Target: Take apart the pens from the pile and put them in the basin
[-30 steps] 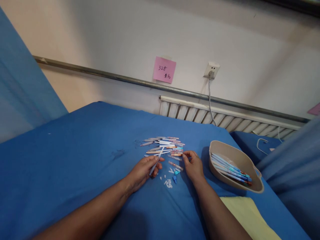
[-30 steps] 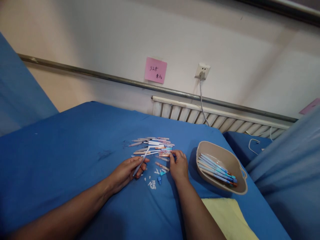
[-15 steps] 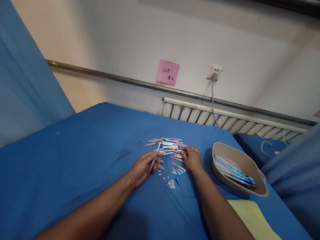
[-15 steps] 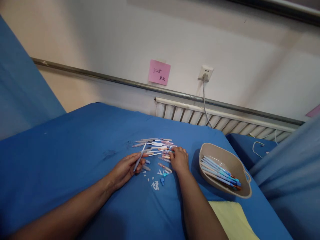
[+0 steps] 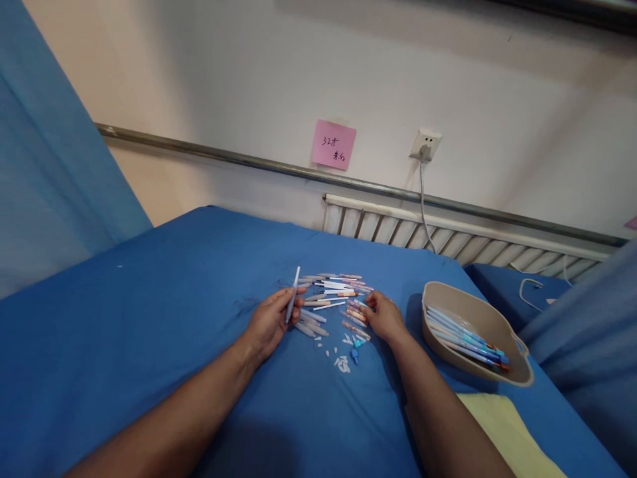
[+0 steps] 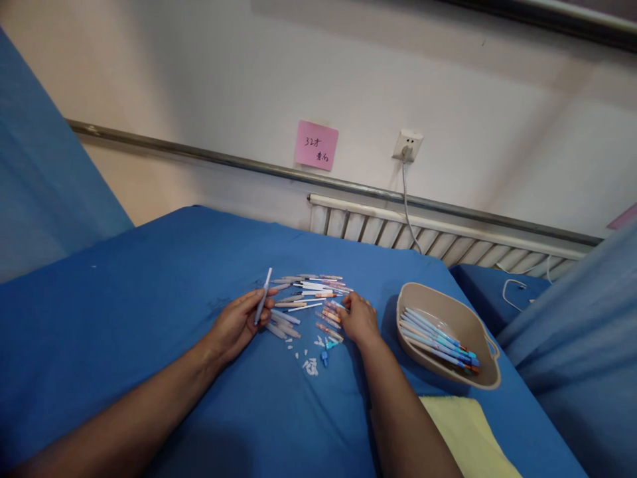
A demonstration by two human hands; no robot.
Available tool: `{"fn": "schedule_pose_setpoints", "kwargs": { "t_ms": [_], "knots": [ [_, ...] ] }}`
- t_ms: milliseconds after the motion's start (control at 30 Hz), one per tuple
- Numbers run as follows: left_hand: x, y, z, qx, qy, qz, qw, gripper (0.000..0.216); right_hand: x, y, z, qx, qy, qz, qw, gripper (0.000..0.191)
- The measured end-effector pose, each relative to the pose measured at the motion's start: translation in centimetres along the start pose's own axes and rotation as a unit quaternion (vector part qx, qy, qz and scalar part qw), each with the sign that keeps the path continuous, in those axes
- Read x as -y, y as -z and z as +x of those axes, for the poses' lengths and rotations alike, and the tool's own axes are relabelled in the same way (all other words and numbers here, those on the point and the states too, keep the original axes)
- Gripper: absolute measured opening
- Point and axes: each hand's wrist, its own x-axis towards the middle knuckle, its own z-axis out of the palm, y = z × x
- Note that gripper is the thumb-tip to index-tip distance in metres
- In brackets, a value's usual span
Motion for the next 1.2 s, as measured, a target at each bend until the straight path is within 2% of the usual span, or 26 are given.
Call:
{"fn": "schedule_pose_setpoints", "kwargs": {
  "t_ms": [133, 300, 533, 667, 867, 1200],
  "knots": [
    [-0.4, 0.5, 0.2, -0.015, -0.02, -0.002, 1.0, 0.026, -0.4, 0.1, 0.2, 0.021, -0.026, 0.003, 0.999, 0.022],
    [0.3, 0.4, 0.3, -0.001, -0.025, 0.012, 1.0, 0.029, -1.1, -0.2, 0.5, 0.03, -0.047, 0.016, 0.998, 0.018],
    [0.5, 0.5, 0.4, 0.009, -0.026, 0.035, 0.999, 0.032, -1.4, -0.9, 0.5, 0.037, -0.03, 0.088, 0.995, 0.018],
    [0.7, 0.3, 0.4, 0.012, -0.028, 0.055, 0.998, 0.033, -1.1, -0.6, 0.3, 0.047, -0.017, 0.069, 0.996, 0.02],
    [1.3, -0.3, 0.2, 0.031, -0.035, 0.115, 0.992, 0.036, -0.8, -0.2, 0.2, 0.051, -0.004, 0.028, 0.998, 0.007],
    [1.9, -0.4, -0.2, 0.072, -0.061, 0.178, 0.98, 0.036, -1.2, -0.7, 0.0, 0.049, 0.06, 0.062, 0.995, 0.016]
  ]
}}
